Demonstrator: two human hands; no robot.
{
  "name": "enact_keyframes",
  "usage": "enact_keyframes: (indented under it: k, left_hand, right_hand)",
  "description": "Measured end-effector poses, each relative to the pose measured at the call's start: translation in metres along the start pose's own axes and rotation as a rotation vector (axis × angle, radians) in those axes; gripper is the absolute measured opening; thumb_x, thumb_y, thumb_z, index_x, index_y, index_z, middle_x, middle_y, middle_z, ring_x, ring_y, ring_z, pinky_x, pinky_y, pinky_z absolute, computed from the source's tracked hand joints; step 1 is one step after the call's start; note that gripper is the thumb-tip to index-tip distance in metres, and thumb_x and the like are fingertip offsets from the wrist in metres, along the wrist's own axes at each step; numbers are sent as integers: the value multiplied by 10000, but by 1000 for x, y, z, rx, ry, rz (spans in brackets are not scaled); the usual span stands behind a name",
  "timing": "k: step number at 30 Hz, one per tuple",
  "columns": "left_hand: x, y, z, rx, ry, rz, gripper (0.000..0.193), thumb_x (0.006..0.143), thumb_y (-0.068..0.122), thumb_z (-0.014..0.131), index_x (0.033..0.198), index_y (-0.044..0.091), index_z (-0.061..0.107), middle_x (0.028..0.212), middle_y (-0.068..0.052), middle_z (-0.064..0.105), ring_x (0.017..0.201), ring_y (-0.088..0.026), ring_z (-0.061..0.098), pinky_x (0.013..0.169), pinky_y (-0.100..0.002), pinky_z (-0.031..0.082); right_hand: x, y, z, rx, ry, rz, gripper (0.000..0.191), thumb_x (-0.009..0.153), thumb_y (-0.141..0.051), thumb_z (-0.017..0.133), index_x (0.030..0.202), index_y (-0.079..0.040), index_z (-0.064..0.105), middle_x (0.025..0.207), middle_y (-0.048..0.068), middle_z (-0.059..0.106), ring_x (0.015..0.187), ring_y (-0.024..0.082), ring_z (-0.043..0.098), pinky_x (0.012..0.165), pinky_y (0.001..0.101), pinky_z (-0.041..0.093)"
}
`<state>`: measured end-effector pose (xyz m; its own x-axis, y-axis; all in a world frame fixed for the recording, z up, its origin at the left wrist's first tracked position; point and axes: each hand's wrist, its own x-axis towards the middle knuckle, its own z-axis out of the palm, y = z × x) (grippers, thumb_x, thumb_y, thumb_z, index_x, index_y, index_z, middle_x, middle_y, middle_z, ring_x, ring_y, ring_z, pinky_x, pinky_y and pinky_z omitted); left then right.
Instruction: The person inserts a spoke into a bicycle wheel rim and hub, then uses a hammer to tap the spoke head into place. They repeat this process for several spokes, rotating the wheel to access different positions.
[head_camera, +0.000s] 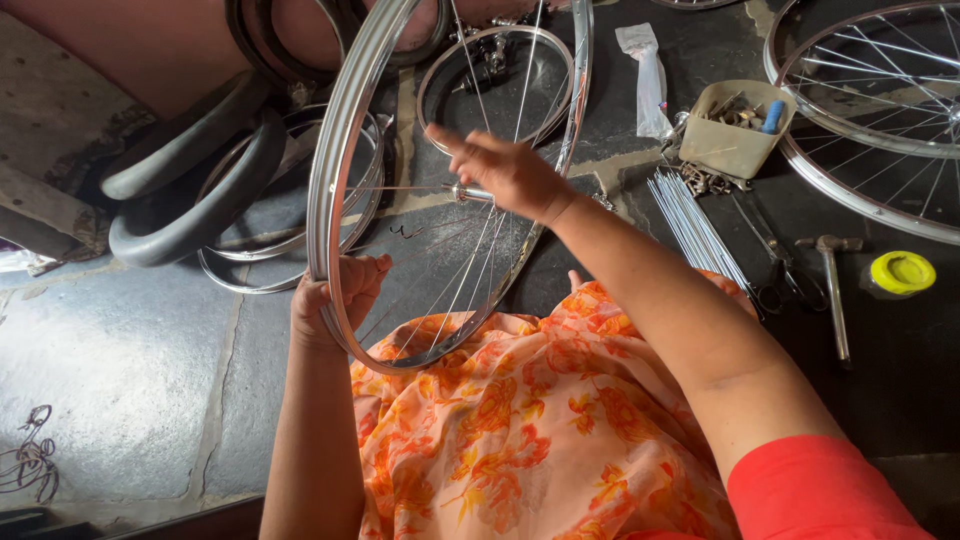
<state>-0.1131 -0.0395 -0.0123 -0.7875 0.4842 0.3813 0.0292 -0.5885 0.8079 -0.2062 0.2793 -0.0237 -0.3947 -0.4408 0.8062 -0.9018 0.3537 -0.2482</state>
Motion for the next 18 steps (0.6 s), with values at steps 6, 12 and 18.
enact_keyframes:
  k: [6, 12, 18]
  left_hand:
    - [-1, 1, 2, 8, -17, 1, 354, 780, 286, 779, 626, 98, 522, 591, -9, 430, 647, -169, 409, 1069, -399, 373]
    - [-4, 0, 1, 0, -3, -2, 334, 774, 271, 762, 628, 103, 512, 594, -7, 422, 648, -169, 405, 1069, -409, 375]
    - [-4, 2, 1, 16, -22, 7, 336, 768, 286, 768, 622, 97, 532, 588, -17, 430, 648, -173, 411, 1057, -405, 369]
  right_hand:
    - [-7, 14, -13, 302, 120, 156, 689, 1110, -10, 595, 1651, -304, 286, 1040, 41, 672, 903, 114, 698, 880, 260, 653]
    - [-6, 15, -15, 390, 153, 212, 699, 1098, 39, 598, 1648, -277, 305, 1042, 48, 667, 911, 112, 704, 873, 268, 655]
    - [-3, 19, -10, 321, 145, 199, 695, 1099, 14, 600, 1642, -288, 288, 1011, 33, 674, 882, 96, 701, 848, 257, 648]
